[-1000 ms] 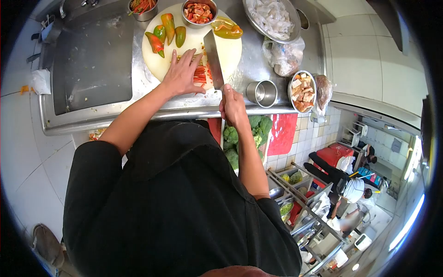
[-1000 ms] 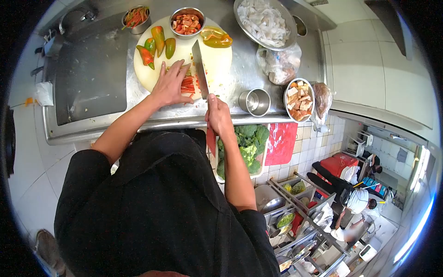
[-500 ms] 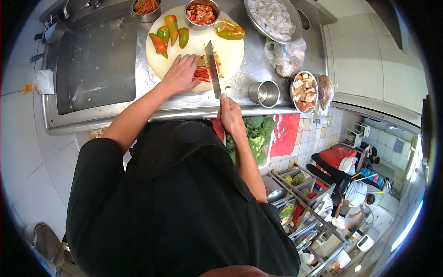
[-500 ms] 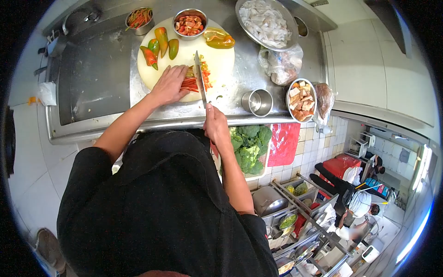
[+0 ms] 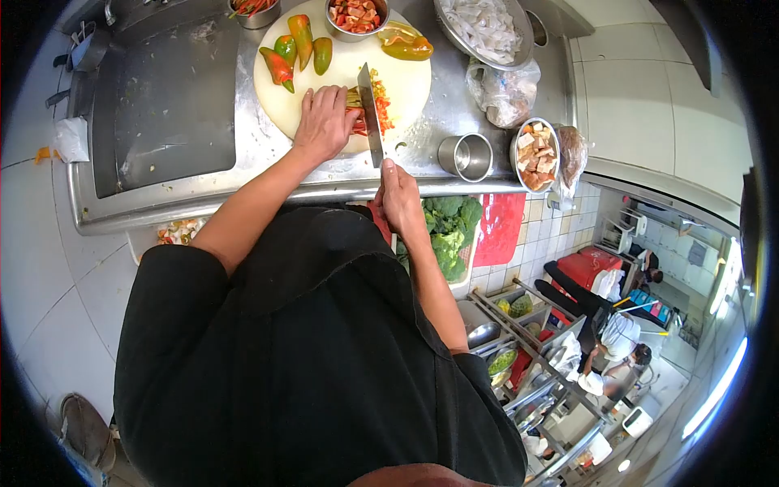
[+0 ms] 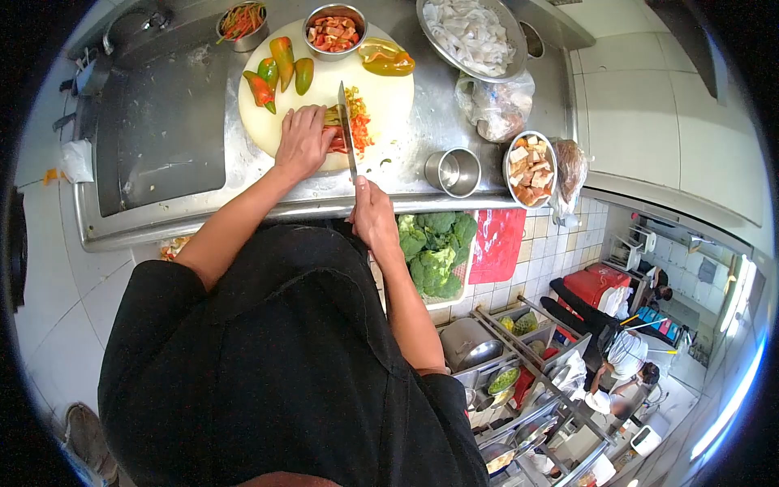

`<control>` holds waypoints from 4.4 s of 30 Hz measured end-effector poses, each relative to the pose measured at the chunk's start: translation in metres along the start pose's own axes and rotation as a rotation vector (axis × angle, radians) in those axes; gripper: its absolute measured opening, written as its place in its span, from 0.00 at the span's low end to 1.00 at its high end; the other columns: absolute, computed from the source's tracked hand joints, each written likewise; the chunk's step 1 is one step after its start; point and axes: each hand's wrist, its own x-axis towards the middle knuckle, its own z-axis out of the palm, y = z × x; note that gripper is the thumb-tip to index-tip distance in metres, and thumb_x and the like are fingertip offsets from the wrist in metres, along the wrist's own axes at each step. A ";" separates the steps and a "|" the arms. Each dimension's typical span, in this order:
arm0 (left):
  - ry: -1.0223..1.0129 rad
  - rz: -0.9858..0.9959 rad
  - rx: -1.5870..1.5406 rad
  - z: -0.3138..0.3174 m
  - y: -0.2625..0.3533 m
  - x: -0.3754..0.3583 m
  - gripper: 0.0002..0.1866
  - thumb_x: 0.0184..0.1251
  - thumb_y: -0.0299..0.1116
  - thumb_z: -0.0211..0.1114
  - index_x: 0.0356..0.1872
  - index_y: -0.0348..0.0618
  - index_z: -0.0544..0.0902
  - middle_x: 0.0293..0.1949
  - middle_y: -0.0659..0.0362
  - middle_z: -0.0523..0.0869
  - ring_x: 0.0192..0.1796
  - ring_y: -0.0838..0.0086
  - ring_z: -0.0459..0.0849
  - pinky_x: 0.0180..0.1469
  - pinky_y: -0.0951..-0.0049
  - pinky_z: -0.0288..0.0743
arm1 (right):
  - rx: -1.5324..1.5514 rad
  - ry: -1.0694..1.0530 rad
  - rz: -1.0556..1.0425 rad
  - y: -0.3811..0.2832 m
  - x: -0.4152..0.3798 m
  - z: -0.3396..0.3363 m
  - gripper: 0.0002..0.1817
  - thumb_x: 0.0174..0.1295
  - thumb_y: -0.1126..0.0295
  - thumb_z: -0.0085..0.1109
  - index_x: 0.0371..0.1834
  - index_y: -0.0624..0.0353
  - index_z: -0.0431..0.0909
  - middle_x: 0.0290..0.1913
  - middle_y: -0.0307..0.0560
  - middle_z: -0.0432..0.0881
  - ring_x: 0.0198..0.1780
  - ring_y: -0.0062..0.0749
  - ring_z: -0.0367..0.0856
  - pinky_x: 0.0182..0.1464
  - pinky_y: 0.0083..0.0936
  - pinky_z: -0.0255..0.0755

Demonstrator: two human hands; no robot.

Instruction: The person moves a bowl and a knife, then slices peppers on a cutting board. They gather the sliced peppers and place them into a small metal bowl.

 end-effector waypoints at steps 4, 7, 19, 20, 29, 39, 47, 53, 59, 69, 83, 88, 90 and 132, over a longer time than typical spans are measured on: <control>0.047 0.009 0.047 0.002 0.002 -0.001 0.27 0.77 0.43 0.62 0.66 0.32 0.77 0.62 0.46 0.79 0.67 0.52 0.75 0.73 0.41 0.63 | -0.045 0.021 0.027 -0.021 -0.023 -0.006 0.33 0.86 0.46 0.39 0.61 0.68 0.81 0.19 0.45 0.77 0.20 0.31 0.78 0.30 0.35 0.74; 0.042 -0.005 0.065 0.002 0.003 0.000 0.26 0.77 0.42 0.63 0.66 0.32 0.77 0.62 0.45 0.79 0.67 0.52 0.76 0.73 0.43 0.63 | -0.053 0.024 0.027 -0.020 -0.030 -0.006 0.32 0.86 0.46 0.39 0.61 0.67 0.81 0.19 0.47 0.78 0.22 0.33 0.79 0.32 0.36 0.74; 0.038 -0.021 0.080 0.007 0.003 0.002 0.26 0.75 0.43 0.64 0.64 0.34 0.79 0.59 0.47 0.79 0.66 0.54 0.75 0.73 0.45 0.62 | -0.141 0.020 0.047 -0.008 -0.030 -0.006 0.33 0.86 0.45 0.38 0.61 0.67 0.81 0.21 0.55 0.80 0.28 0.47 0.85 0.41 0.45 0.76; 0.038 -0.024 0.075 0.007 0.002 0.001 0.26 0.75 0.43 0.65 0.65 0.34 0.79 0.60 0.47 0.79 0.66 0.53 0.76 0.73 0.46 0.62 | -0.139 0.022 0.049 -0.007 -0.030 -0.005 0.33 0.86 0.45 0.38 0.61 0.67 0.81 0.21 0.55 0.79 0.29 0.48 0.85 0.42 0.45 0.76; -0.032 -0.039 0.105 0.002 0.004 0.004 0.24 0.77 0.44 0.61 0.65 0.38 0.81 0.60 0.51 0.81 0.68 0.58 0.75 0.75 0.44 0.61 | -0.261 0.106 -0.163 -0.008 0.010 0.014 0.31 0.85 0.49 0.39 0.61 0.67 0.83 0.44 0.77 0.86 0.53 0.74 0.85 0.58 0.56 0.75; 0.025 -0.029 0.033 0.009 -0.003 0.000 0.26 0.78 0.43 0.60 0.66 0.33 0.78 0.61 0.48 0.79 0.69 0.54 0.74 0.76 0.47 0.61 | -0.124 0.020 0.037 -0.039 -0.015 -0.010 0.31 0.85 0.47 0.42 0.61 0.67 0.83 0.27 0.65 0.83 0.34 0.57 0.87 0.46 0.49 0.77; 0.024 -0.017 0.046 0.007 -0.002 0.003 0.26 0.76 0.42 0.61 0.63 0.31 0.79 0.60 0.47 0.79 0.66 0.52 0.75 0.74 0.48 0.63 | -0.212 0.041 -0.011 -0.008 -0.016 -0.001 0.30 0.85 0.48 0.41 0.63 0.65 0.82 0.44 0.76 0.86 0.52 0.74 0.84 0.56 0.55 0.75; 0.017 -0.020 0.074 0.008 -0.001 0.002 0.24 0.77 0.42 0.60 0.64 0.34 0.80 0.60 0.50 0.80 0.68 0.56 0.75 0.76 0.43 0.61 | -0.151 0.037 -0.079 -0.003 0.029 0.009 0.32 0.85 0.45 0.40 0.54 0.67 0.82 0.33 0.66 0.84 0.37 0.61 0.85 0.44 0.49 0.77; 0.032 -0.064 0.056 0.009 -0.001 0.000 0.25 0.79 0.45 0.60 0.66 0.36 0.80 0.60 0.51 0.80 0.70 0.58 0.75 0.80 0.33 0.53 | -0.043 -0.012 -0.031 -0.010 0.017 -0.013 0.36 0.85 0.39 0.37 0.35 0.65 0.75 0.20 0.46 0.77 0.18 0.32 0.76 0.26 0.35 0.72; 0.120 0.182 -0.171 -0.006 -0.021 0.015 0.09 0.68 0.28 0.67 0.44 0.38 0.78 0.45 0.50 0.79 0.52 0.52 0.79 0.61 0.54 0.72 | -0.067 0.002 -0.010 -0.015 0.007 -0.008 0.36 0.86 0.43 0.38 0.48 0.70 0.83 0.18 0.48 0.78 0.18 0.35 0.79 0.28 0.37 0.74; 0.093 0.145 -0.090 -0.002 -0.018 0.018 0.09 0.65 0.29 0.66 0.45 0.42 0.81 0.46 0.54 0.82 0.55 0.57 0.81 0.60 0.56 0.73 | -0.230 0.030 -0.051 -0.012 0.000 0.008 0.32 0.85 0.48 0.39 0.60 0.68 0.83 0.47 0.79 0.85 0.56 0.76 0.82 0.60 0.56 0.75; 0.065 0.130 -0.124 -0.002 -0.018 0.016 0.10 0.65 0.27 0.66 0.46 0.39 0.79 0.48 0.50 0.81 0.56 0.53 0.81 0.59 0.56 0.73 | -0.191 0.058 -0.020 -0.025 0.023 0.015 0.31 0.85 0.49 0.40 0.59 0.67 0.84 0.49 0.81 0.84 0.57 0.76 0.82 0.60 0.57 0.74; 0.088 0.136 -0.125 0.000 -0.020 0.014 0.10 0.65 0.27 0.66 0.45 0.39 0.78 0.48 0.50 0.81 0.56 0.53 0.81 0.59 0.55 0.73 | -0.195 0.000 0.068 -0.052 0.007 0.000 0.31 0.85 0.48 0.40 0.60 0.67 0.84 0.49 0.80 0.85 0.58 0.75 0.82 0.60 0.55 0.75; 0.095 0.204 -0.171 -0.007 -0.033 0.011 0.11 0.65 0.28 0.66 0.47 0.38 0.79 0.47 0.48 0.79 0.54 0.52 0.79 0.60 0.56 0.75 | -0.196 0.059 -0.009 -0.032 0.021 0.019 0.32 0.85 0.47 0.40 0.58 0.67 0.84 0.47 0.77 0.86 0.56 0.77 0.81 0.58 0.56 0.75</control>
